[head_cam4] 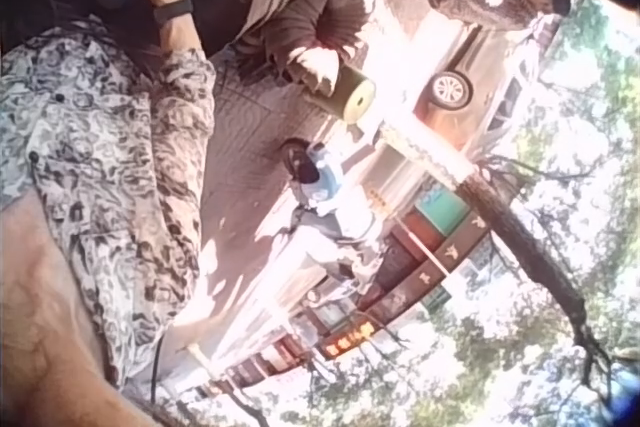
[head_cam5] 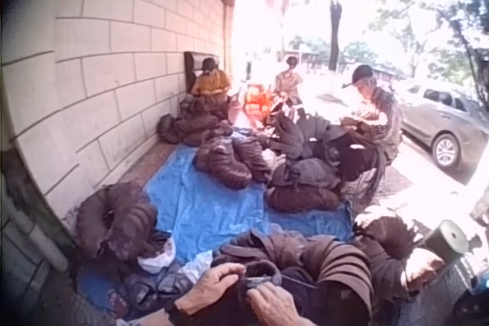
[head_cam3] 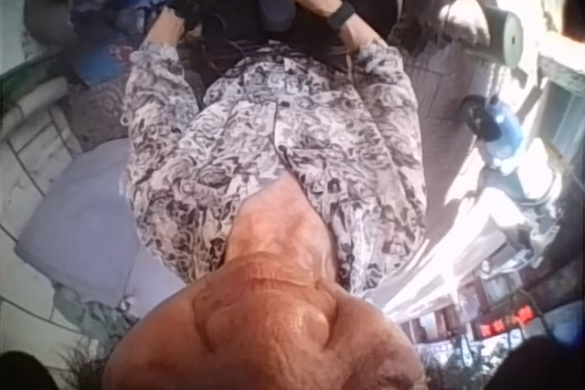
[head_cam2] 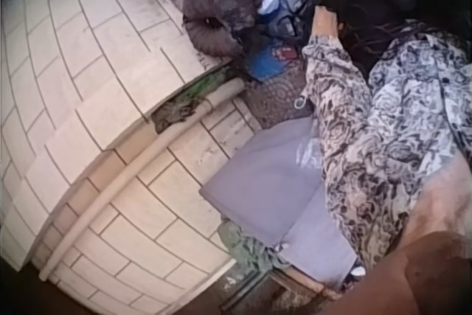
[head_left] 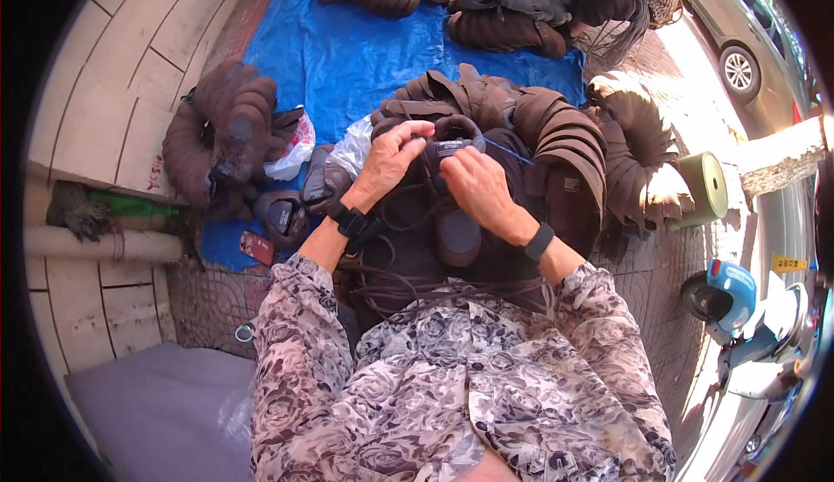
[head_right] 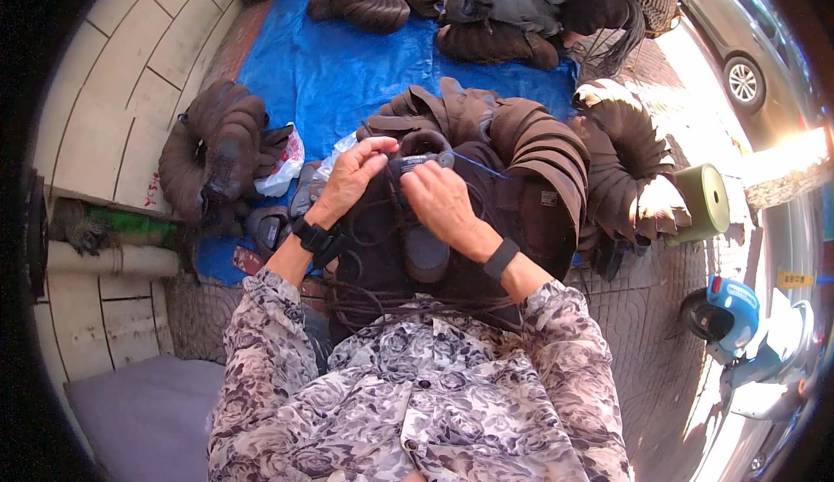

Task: Lacing a brown shoe while sitting in a shoe manufacturing environment.

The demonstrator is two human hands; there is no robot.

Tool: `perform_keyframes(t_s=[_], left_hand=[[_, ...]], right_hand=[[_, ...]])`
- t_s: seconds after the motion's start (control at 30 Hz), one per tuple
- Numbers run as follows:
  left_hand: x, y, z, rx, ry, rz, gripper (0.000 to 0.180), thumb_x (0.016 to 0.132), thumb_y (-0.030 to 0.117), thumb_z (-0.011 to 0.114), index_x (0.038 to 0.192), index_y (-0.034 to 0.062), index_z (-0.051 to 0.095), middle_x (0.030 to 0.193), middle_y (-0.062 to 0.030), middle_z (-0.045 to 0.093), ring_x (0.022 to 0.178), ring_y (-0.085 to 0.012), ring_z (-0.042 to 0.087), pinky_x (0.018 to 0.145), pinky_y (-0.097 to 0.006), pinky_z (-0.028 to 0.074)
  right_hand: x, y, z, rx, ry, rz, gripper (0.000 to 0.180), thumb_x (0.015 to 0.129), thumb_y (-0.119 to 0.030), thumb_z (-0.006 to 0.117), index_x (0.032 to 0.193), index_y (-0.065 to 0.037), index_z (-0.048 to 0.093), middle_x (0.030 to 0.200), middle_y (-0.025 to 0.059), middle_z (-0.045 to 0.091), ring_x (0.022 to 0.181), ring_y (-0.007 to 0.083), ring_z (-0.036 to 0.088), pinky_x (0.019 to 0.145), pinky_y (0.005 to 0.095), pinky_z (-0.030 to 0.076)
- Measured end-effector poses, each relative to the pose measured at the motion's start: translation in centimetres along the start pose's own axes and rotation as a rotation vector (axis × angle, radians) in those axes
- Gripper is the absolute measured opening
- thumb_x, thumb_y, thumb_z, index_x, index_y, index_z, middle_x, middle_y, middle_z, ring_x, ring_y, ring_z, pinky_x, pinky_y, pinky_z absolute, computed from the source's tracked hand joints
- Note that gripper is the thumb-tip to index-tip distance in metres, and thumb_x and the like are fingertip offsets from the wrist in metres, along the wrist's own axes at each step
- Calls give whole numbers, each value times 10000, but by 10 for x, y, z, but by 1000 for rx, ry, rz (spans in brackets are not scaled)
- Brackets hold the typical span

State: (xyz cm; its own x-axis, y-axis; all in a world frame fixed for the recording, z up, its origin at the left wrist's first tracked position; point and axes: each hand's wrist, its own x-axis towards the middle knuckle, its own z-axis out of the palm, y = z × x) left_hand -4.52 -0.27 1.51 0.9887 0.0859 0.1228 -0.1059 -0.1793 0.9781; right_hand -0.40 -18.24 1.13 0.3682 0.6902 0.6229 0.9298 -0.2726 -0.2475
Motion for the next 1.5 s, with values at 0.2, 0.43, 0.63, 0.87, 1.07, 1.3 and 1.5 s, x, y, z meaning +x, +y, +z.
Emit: perform_keyframes(t_s=[0.2, 0.43, 0.63, 0.87, 1.07, 1.3, 1.5], left_hand=[[-8, 42, 27, 50, -17, 192, 305, 896, 46, 504, 1199, 13, 496, 882, -100, 654, 785, -147, 631, 724, -254, 494], [-6, 43, 17, -352, 20, -32, 335, 912, 77, 503, 1225, 10, 403, 865, -128, 630, 692, -134, 604, 574, -217, 461], [-14, 35, 21, 401, 46, 244, 81, 753, 61, 644, 724, 35, 573, 738, -90, 576, 730, -204, 580, 623, -301, 459], [-20, 13, 24, 863, -11, 458, 80, 718, 90, 661, 720, 62, 585, 712, -59, 532, 714, -244, 538, 625, -342, 446], [-19, 15, 28, 847, -12, 371, 88, 721, 96, 648, 712, 63, 567, 714, -64, 537, 705, -244, 547, 613, -349, 448], [-12, 21, 39, 1029, -34, 442, 79, 677, 99, 634, 703, 70, 566, 716, -59, 541, 729, -232, 554, 584, -350, 468], [-8, 19, 42, 1130, -86, 380, 109, 669, 112, 649, 695, 65, 555, 720, -61, 522, 725, -239, 540, 583, -360, 462]], right_hand=[[8, -69, -21, 290, -161, -302, 154, 683, -105, 556, 820, -80, 489, 728, 59, 440, 691, 228, 534, 520, 332, 456], [-32, -29, -53, 733, -269, 587, 97, 852, -96, 542, 901, -33, 490, 686, 157, 544, 626, 294, 583, 555, 363, 446], [-36, -12, -42, 479, -227, 736, 183, 822, -181, 630, 828, -15, 554, 588, 135, 546, 534, 261, 561, 510, 346, 422], [-37, 1, -31, 427, -301, 691, 196, 780, -218, 671, 760, -32, 613, 591, 133, 567, 533, 272, 566, 507, 361, 420], [-37, -2, -31, 455, -292, 706, 189, 778, -211, 670, 767, -33, 609, 568, 136, 553, 518, 274, 558, 501, 362, 417], [-38, -5, -30, 453, -259, 659, 186, 782, -200, 661, 752, -33, 584, 577, 148, 556, 531, 306, 565, 500, 373, 420], [-36, -4, -32, 423, -257, 592, 177, 779, -186, 651, 741, -34, 568, 602, 162, 568, 578, 331, 589, 510, 392, 432]])
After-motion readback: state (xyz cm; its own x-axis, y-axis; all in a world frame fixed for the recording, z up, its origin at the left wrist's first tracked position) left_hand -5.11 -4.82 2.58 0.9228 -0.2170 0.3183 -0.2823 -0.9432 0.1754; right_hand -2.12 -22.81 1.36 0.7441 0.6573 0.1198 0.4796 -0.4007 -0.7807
